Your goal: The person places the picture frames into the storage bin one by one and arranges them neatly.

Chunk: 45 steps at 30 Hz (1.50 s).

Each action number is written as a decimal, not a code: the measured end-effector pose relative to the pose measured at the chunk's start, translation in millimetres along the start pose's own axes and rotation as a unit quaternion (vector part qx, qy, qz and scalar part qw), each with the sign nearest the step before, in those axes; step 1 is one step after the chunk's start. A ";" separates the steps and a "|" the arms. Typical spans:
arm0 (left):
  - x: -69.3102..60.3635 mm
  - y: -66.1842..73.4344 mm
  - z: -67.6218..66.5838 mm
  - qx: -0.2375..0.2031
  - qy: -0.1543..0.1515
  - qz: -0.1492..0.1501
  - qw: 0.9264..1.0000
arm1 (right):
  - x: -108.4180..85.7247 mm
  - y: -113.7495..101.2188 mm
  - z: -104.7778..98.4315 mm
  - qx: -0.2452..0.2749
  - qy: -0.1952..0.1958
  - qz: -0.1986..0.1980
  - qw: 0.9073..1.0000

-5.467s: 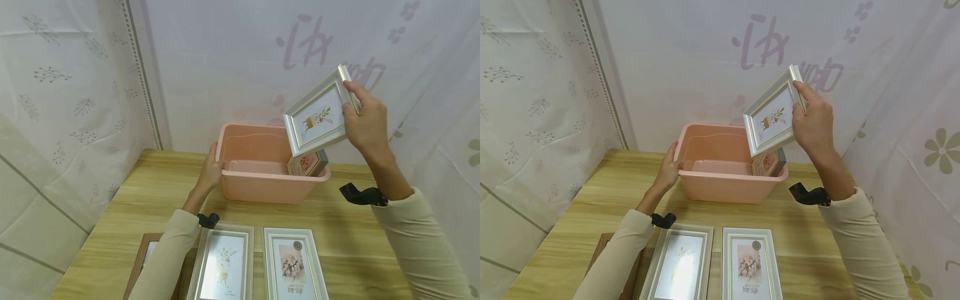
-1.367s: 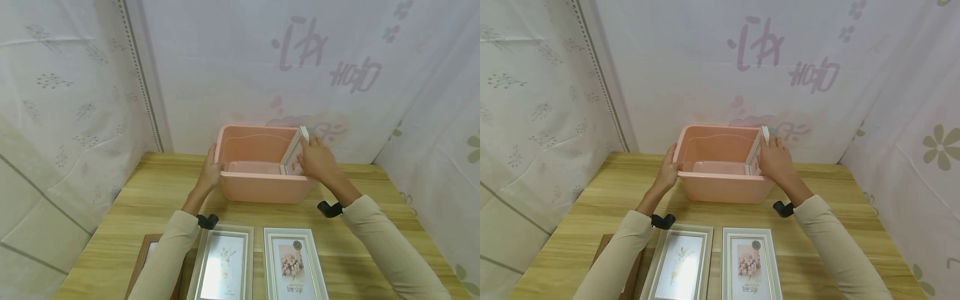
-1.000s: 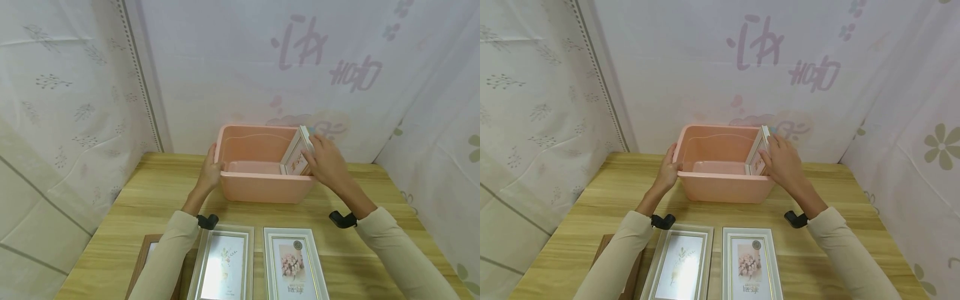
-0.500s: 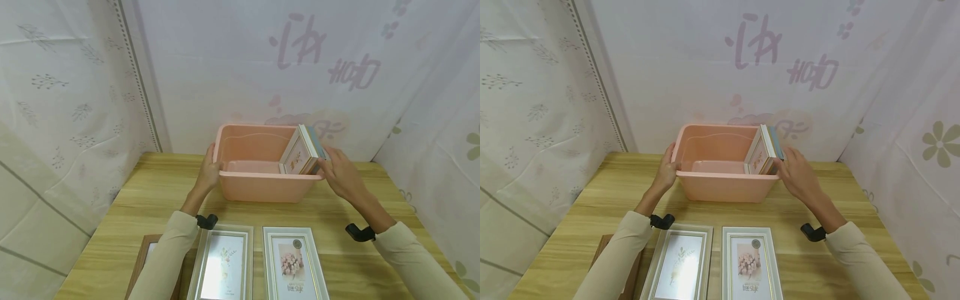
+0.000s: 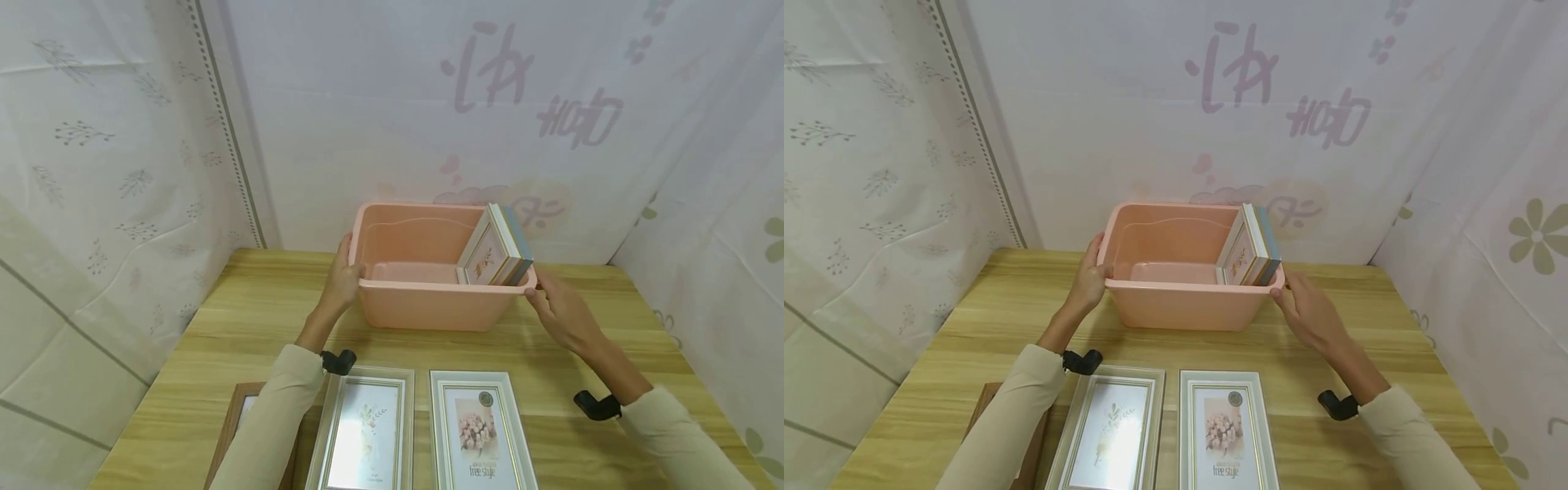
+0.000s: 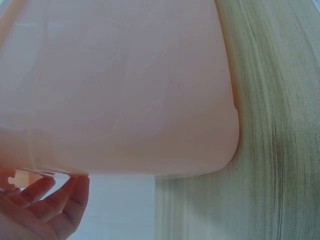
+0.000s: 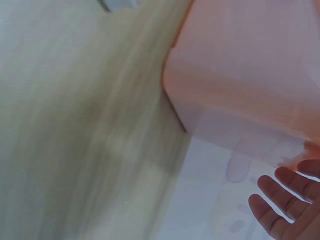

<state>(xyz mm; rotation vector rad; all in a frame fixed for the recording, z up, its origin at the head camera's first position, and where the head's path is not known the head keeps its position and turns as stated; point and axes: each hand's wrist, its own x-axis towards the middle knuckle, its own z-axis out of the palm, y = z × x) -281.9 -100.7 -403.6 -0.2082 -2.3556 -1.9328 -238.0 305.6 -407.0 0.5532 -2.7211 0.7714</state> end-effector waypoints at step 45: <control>-18.0 36.9 -3.3 -0.005 -0.015 -0.021 1.000 | -53.3 -17.1 69.6 -0.063 -0.213 -0.068 0.973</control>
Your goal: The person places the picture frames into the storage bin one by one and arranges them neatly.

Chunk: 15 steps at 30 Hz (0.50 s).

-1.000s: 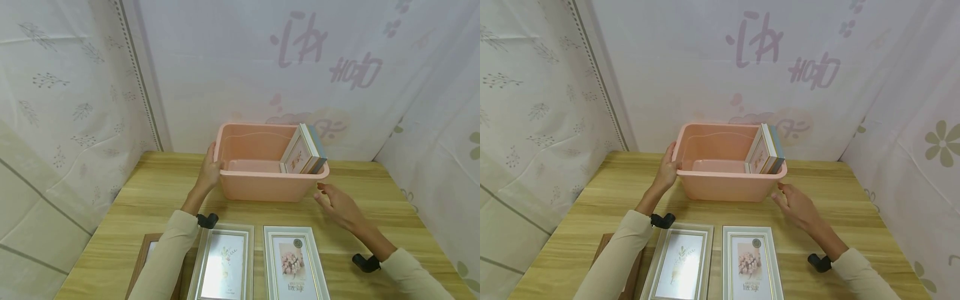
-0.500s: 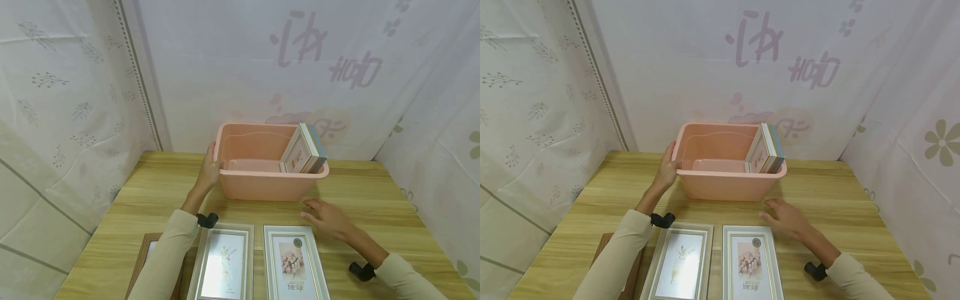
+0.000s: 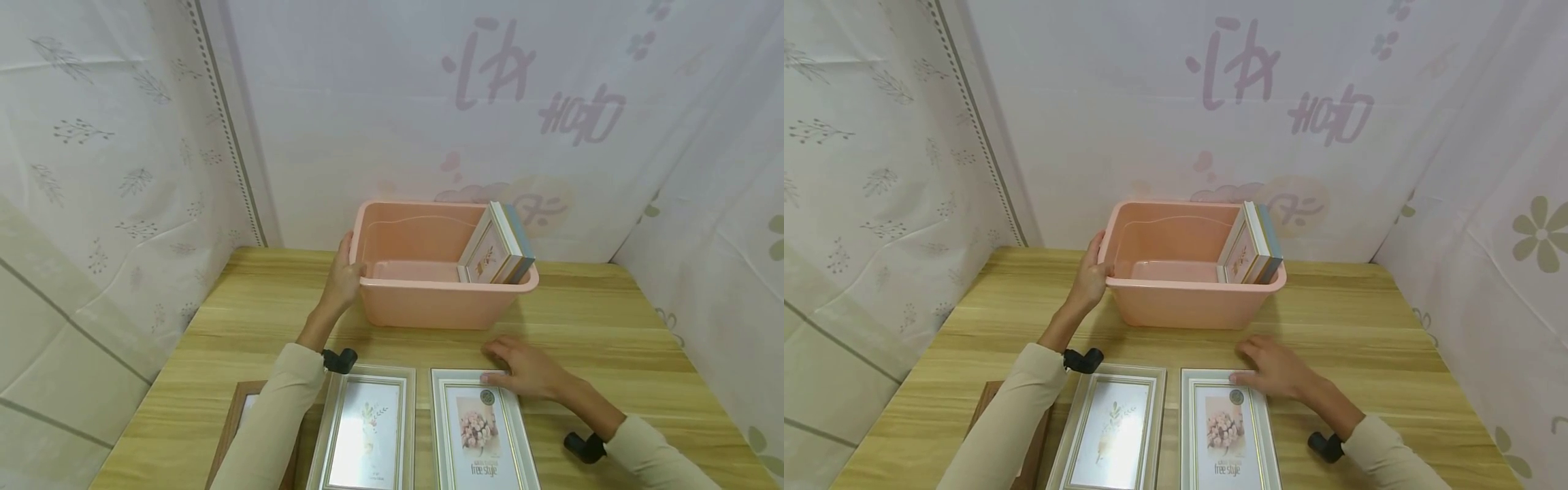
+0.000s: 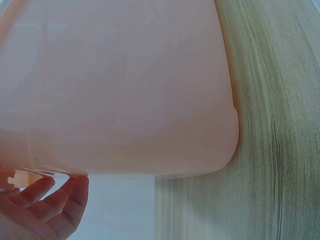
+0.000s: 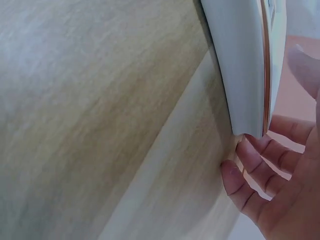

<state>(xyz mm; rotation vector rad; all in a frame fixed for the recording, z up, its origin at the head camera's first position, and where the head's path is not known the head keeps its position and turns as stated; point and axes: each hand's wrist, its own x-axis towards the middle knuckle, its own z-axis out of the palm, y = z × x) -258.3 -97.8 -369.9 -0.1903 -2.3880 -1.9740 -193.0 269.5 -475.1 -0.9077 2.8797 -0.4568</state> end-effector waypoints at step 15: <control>-1.0 0.2 -0.8 0.007 -0.004 -0.004 1.000 | 4.8 -3.2 1.7 -0.005 -0.027 -0.067 0.997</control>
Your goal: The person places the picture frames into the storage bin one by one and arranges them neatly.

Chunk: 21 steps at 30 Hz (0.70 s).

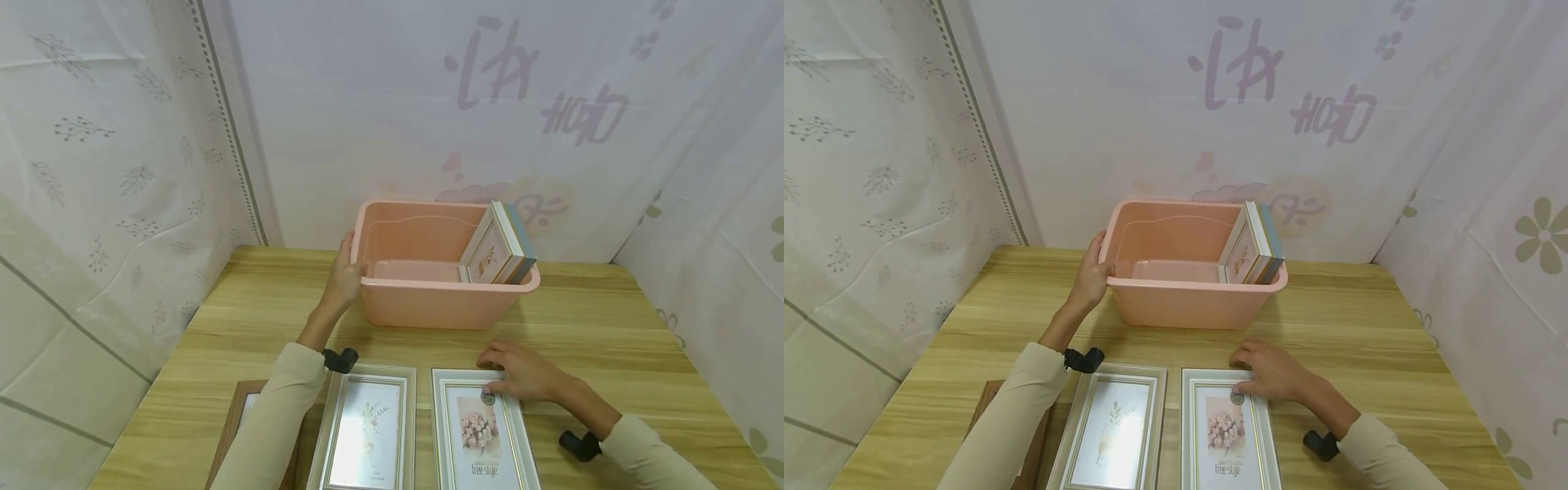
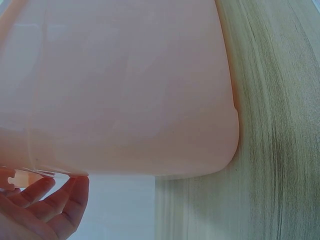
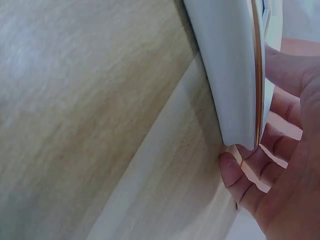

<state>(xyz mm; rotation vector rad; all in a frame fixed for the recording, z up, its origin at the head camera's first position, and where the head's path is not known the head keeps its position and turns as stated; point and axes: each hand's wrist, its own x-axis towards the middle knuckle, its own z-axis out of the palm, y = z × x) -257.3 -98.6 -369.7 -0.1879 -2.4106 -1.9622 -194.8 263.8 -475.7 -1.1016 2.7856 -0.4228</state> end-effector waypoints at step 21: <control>21.9 -37.0 1.8 -0.011 0.013 0.014 1.000 | 8.2 5.3 -16.3 0.155 -0.016 0.003 0.988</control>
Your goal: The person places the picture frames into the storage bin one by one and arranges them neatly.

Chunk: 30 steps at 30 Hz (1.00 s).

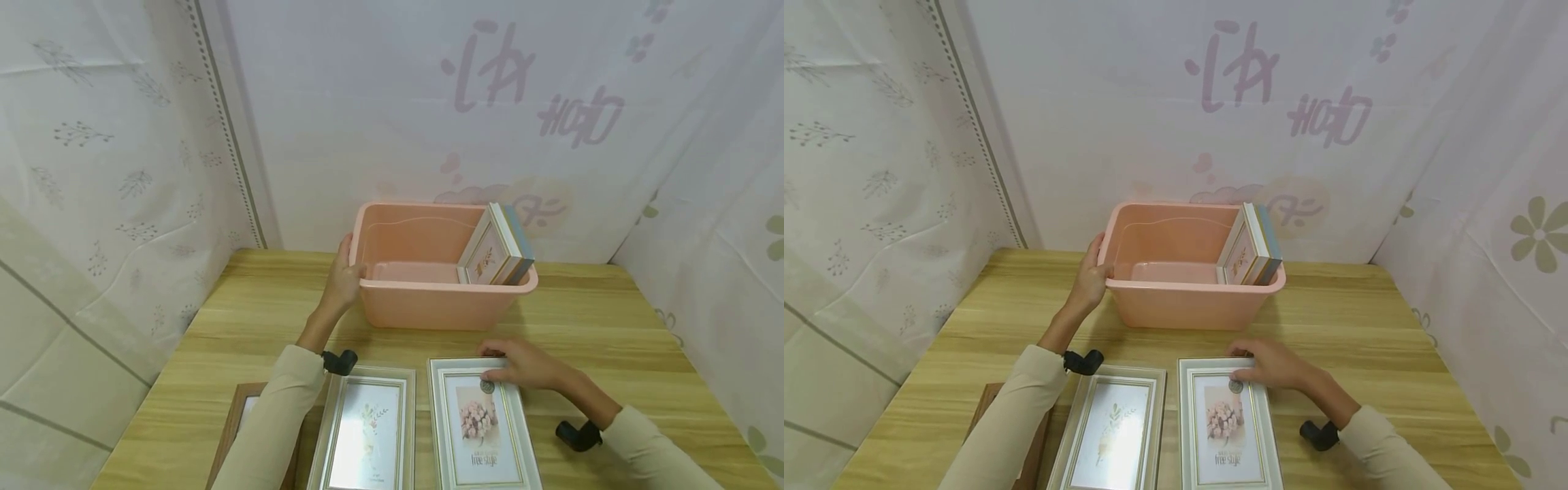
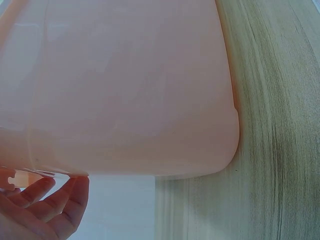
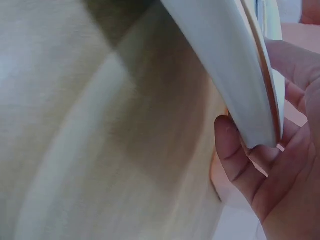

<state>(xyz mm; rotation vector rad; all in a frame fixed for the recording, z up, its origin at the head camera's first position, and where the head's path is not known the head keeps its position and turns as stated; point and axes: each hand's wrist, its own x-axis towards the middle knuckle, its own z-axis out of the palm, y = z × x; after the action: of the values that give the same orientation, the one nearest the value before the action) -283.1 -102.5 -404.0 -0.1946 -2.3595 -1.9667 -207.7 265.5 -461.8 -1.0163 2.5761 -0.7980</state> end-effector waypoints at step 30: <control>0.0 -0.8 1.0 -0.001 0.004 0.005 1.000 | -1.0 -18.5 -64.7 0.200 -0.007 -0.017 0.980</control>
<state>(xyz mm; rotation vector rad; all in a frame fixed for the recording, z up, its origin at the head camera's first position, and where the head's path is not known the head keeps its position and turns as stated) -283.2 -101.7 -405.0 -0.1962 -2.3466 -1.9623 -224.1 280.5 -398.3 -0.9328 2.2562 -1.2485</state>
